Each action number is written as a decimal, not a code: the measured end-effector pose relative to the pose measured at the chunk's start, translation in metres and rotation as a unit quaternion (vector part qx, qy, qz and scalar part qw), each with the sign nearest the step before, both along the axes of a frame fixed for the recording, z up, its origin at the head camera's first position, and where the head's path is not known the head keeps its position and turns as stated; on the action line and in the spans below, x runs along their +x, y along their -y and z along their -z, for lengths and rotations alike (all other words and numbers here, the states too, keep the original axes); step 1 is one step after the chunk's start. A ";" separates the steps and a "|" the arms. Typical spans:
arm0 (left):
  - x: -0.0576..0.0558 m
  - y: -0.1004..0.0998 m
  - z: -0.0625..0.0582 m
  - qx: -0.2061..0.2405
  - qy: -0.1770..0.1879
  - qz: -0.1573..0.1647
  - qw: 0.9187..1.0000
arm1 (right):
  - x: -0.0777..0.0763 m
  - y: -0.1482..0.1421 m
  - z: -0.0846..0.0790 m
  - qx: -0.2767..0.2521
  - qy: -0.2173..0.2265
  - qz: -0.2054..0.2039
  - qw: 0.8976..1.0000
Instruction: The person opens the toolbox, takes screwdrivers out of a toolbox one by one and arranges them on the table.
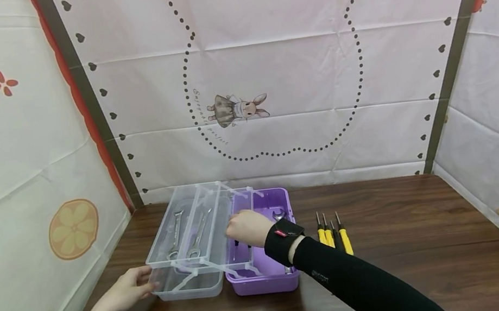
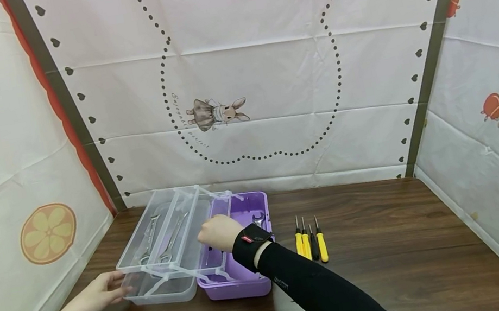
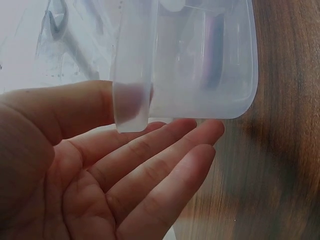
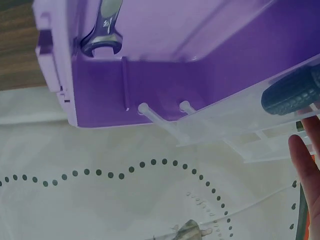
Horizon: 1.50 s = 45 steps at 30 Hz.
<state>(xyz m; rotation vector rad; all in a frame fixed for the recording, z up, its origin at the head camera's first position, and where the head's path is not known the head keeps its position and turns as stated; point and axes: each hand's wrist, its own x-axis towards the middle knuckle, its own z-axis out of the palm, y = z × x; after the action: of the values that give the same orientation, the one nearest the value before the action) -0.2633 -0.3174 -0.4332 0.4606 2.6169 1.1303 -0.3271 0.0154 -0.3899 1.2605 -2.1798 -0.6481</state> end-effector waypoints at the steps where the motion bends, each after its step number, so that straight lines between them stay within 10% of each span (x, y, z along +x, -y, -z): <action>1: 0.001 0.000 0.000 -0.001 -0.001 0.001 1.000 | 0.000 0.000 0.001 0.002 0.000 -0.001 1.000; 12: 0.009 0.005 -0.003 0.034 -0.011 -0.029 0.999 | 0.003 -0.010 -0.003 0.011 0.017 -0.033 0.999; 22: 0.017 -0.012 -0.030 0.176 -0.070 -0.057 0.980 | 0.001 -0.033 -0.009 -0.032 0.020 -0.060 0.997; 28: 0.018 -0.020 -0.035 0.107 -0.102 -0.077 0.986 | -0.002 -0.049 -0.009 -0.089 0.029 -0.075 0.993; 45: 0.020 -0.022 -0.031 0.135 -0.095 -0.089 0.982 | 0.005 -0.099 0.005 -0.362 0.174 -0.008 0.916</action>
<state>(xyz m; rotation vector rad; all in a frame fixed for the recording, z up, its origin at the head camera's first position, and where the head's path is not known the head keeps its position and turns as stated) -0.2432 -0.2957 -0.4018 0.4126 2.7209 1.5846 -0.3221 0.1148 -0.3950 1.0189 -2.3368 0.4190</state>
